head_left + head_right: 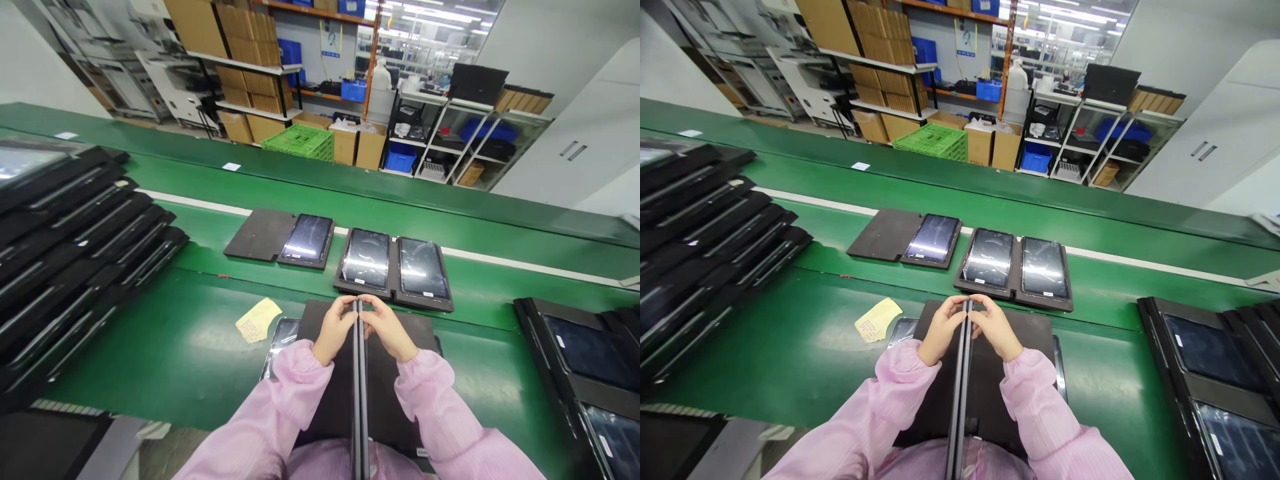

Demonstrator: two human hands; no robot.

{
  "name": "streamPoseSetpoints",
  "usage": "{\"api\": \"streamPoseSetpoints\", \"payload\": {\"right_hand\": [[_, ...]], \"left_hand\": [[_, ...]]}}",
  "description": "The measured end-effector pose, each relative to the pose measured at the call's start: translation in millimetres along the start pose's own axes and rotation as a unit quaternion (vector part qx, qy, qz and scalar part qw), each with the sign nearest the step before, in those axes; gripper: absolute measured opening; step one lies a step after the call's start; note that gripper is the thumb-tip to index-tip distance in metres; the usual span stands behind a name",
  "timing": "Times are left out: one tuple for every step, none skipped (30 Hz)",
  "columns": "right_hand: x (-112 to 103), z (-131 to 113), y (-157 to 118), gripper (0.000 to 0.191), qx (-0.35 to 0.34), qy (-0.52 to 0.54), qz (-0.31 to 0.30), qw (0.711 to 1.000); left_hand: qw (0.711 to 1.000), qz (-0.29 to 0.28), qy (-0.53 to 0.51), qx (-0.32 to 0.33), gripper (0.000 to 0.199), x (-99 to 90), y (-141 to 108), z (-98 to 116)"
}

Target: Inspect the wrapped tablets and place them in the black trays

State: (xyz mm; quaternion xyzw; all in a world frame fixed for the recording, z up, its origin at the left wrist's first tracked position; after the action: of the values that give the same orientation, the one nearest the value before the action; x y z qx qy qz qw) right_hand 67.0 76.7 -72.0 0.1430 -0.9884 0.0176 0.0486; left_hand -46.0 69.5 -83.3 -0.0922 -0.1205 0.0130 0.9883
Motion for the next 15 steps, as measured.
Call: {"api": "streamPoseSetpoints", "payload": {"right_hand": [[0.2,0.5,-1.0,0.04,0.0,0.004,0.002,1.0],[0.6,1.2,-1.8,0.04,0.0,0.006,0.005,1.0],[1.1,1.9,-2.2,0.04,-0.001,0.007,0.006,1.0],[1.7,2.4,-2.3,0.039,-0.003,0.008,0.006,1.0],[2.3,2.8,-2.1,0.038,-0.005,0.009,0.005,1.0],[2.8,2.8,-1.7,0.037,-0.007,0.009,0.003,1.0],[3.2,2.7,-1.3,0.037,-0.009,0.009,0.0,1.0],[3.5,2.6,-0.9,0.037,-0.011,0.009,-0.004,1.0],[3.6,2.3,-0.6,0.037,-0.012,0.008,-0.007,1.0],[3.5,2.1,-0.5,0.036,-0.013,0.007,-0.009,1.0],[3.3,1.9,-0.4,0.036,-0.014,0.004,-0.01,1.0],[3.1,1.8,-0.5,0.036,-0.015,0.001,-0.01,1.0],[2.8,1.7,-0.6,0.036,-0.016,-0.002,-0.01,1.0],[2.4,1.5,-0.7,0.035,-0.018,-0.006,-0.009,1.0],[2.2,1.3,-0.9,0.035,-0.02,-0.01,-0.009,1.0]], "left_hand": [[1.0,-0.002,0.001,-0.001,0.027,0.1,0.0,0.6],[1.0,-0.004,0.002,-0.003,0.027,0.4,-0.1,1.0],[1.0,-0.006,0.003,-0.004,0.026,0.6,-0.2,1.5],[1.0,-0.008,0.005,-0.005,0.025,0.7,-0.2,1.8],[1.0,-0.01,0.006,-0.006,0.025,0.7,-0.2,2.2],[1.0,-0.011,0.008,-0.007,0.024,0.8,-0.2,2.4],[1.0,-0.013,0.009,-0.008,0.024,0.8,-0.2,2.6],[1.0,-0.015,0.009,-0.009,0.024,0.9,-0.2,2.6],[1.0,-0.017,0.008,-0.011,0.025,1.1,-0.2,2.6],[1.0,-0.019,0.008,-0.013,0.025,1.3,-0.2,2.3],[1.0,-0.02,0.007,-0.015,0.025,1.5,-0.2,2.1],[1.0,-0.022,0.006,-0.016,0.025,1.7,-0.2,1.7],[1.0,-0.023,0.005,-0.017,0.025,1.9,-0.1,1.4],[1.0,-0.024,0.003,-0.018,0.025,2.0,0.0,1.0],[1.0,-0.026,0.002,-0.018,0.025,2.1,0.2,0.7]]}}
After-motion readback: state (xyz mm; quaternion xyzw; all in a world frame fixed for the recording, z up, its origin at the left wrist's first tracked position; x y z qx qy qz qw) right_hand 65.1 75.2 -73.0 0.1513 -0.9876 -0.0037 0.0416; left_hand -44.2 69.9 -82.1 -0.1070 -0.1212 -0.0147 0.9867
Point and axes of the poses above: each hand's wrist, its own y-axis towards the middle knuckle, its own x-axis out of the palm, z = x × y, the point moved 7 cm from there along y, towards the middle knuckle, and after that the axes turned 12 degrees about -x, right-handed, at the moved point
